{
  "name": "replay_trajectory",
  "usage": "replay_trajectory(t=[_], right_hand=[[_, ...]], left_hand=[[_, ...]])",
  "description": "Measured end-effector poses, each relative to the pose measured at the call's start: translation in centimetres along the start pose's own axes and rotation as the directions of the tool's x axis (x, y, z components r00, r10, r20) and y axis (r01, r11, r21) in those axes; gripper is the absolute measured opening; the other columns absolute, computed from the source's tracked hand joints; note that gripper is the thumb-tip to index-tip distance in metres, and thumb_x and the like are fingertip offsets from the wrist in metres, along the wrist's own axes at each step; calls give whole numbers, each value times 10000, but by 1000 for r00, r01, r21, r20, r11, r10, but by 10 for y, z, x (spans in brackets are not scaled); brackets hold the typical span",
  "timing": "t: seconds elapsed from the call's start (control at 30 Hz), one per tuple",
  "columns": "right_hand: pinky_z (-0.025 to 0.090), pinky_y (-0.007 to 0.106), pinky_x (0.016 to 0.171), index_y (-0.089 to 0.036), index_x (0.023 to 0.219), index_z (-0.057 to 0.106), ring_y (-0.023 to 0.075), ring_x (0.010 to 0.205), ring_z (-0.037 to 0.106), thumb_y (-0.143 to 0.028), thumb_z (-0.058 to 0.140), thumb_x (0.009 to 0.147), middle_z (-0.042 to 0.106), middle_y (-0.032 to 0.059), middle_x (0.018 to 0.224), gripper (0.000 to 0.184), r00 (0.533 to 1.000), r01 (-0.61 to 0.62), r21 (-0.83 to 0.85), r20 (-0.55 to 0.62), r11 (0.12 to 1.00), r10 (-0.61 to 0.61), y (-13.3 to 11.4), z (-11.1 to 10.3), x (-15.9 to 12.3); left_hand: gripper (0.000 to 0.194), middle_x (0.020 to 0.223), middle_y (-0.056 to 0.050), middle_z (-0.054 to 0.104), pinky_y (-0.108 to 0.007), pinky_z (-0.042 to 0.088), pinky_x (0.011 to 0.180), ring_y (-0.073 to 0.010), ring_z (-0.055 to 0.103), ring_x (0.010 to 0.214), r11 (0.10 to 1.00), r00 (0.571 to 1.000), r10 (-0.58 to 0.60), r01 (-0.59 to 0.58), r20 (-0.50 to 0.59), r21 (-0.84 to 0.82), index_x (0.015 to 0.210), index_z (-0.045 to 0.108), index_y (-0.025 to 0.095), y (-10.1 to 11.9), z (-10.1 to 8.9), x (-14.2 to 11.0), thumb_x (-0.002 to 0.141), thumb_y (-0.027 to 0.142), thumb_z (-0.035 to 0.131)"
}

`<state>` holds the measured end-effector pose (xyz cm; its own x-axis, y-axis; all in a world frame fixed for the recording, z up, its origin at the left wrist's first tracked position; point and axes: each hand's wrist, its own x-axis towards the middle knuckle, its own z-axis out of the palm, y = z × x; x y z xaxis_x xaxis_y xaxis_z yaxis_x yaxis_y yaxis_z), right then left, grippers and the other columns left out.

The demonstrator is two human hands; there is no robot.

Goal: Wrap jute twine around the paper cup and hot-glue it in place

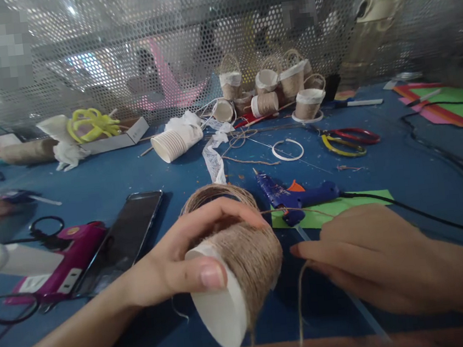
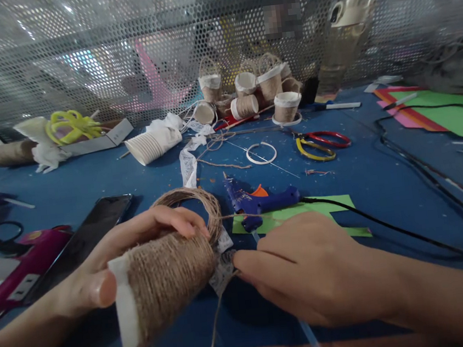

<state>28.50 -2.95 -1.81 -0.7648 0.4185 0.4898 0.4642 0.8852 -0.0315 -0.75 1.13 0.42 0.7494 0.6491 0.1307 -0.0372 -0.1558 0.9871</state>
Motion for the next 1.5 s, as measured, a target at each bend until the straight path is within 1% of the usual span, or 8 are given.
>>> replay_trajectory(t=[0.33, 0.5, 0.73, 0.87, 1.03, 1.13, 1.3, 1.5], right_hand=[[310, 348, 520, -235, 1097, 530, 161, 537, 512, -210, 327, 1091, 642, -52, 666, 204, 1000, -12, -9, 15, 1000, 12, 0, 0, 0], [309, 350, 526, -232, 1092, 546, 165, 547, 505, -231, 357, 1092, 632, -53, 673, 189, 1000, -25, 14, 18, 1000, 24, 1, 1, 0], [350, 341, 576, -207, 1140, 590, 173, 622, 526, -229, 444, 1067, 650, -25, 746, 165, 999, -31, 41, -12, 999, 31, 3, 2, -1], [337, 342, 553, -206, 1133, 594, 177, 622, 528, -214, 445, 1053, 649, -11, 758, 169, 1000, -30, 69, 1, 997, 30, 3, 2, 0], [484, 367, 805, -191, 1146, 619, 205, 873, 615, -152, 567, 990, 688, 48, 952, 169, 994, -77, 88, -76, 993, 84, 5, 1, 5], [493, 422, 945, -181, 1213, 597, 249, 1045, 625, -187, 602, 980, 670, 95, 1086, 232, 970, -184, 6, -157, 983, 183, 12, 0, 8], [553, 503, 879, -146, 1266, 562, 331, 1078, 663, -295, 535, 977, 692, 146, 1176, 326, 904, -427, -166, -76, 889, 420, 30, 8, 4], [547, 547, 899, -128, 1320, 567, 352, 1099, 653, -201, 481, 895, 711, 158, 1194, 440, 872, -450, -198, 113, 871, 476, 38, 16, -4]], left_hand=[[514, 1205, -65, 681, -373, 558, 919, -298, 666, 1113, 991, 999, 30, -26, -30, 131, 1175, 724, 289, 4, -2, 1, 817, 657, 735], [481, 1189, -72, 697, -386, 561, 947, -291, 675, 1109, 991, 977, 115, -100, -178, 94, 1148, 735, 277, 1, 0, 2, 845, 650, 711], [432, 1198, -39, 725, -274, 591, 893, -220, 703, 1076, 987, 904, 161, -144, -396, 73, 1148, 733, 264, -2, 4, 1, 851, 578, 722], [535, 1077, -74, 746, -325, 650, 692, -242, 745, 880, 979, 795, 171, -201, -582, 13, 1087, 732, 215, 1, 8, 6, 774, 648, 768], [520, 982, -56, 720, -439, 682, 722, -279, 720, 919, 923, 465, 230, -382, -855, 40, 994, 733, 197, 6, 7, 14, 723, 632, 818], [433, 1034, -58, 703, -452, 682, 745, -294, 700, 996, 885, 372, 313, -447, -874, 127, 974, 741, 197, 8, 4, 17, 796, 591, 773], [472, 1003, -57, 709, -457, 682, 740, -294, 703, 970, 918, 415, 264, -384, -870, 95, 976, 742, 231, 6, 4, 17, 738, 633, 805], [546, 1020, -58, 705, -364, 631, 595, -252, 702, 803, 964, 571, 131, -265, -810, -31, 1007, 721, 230, 4, 6, 11, 674, 644, 845]])
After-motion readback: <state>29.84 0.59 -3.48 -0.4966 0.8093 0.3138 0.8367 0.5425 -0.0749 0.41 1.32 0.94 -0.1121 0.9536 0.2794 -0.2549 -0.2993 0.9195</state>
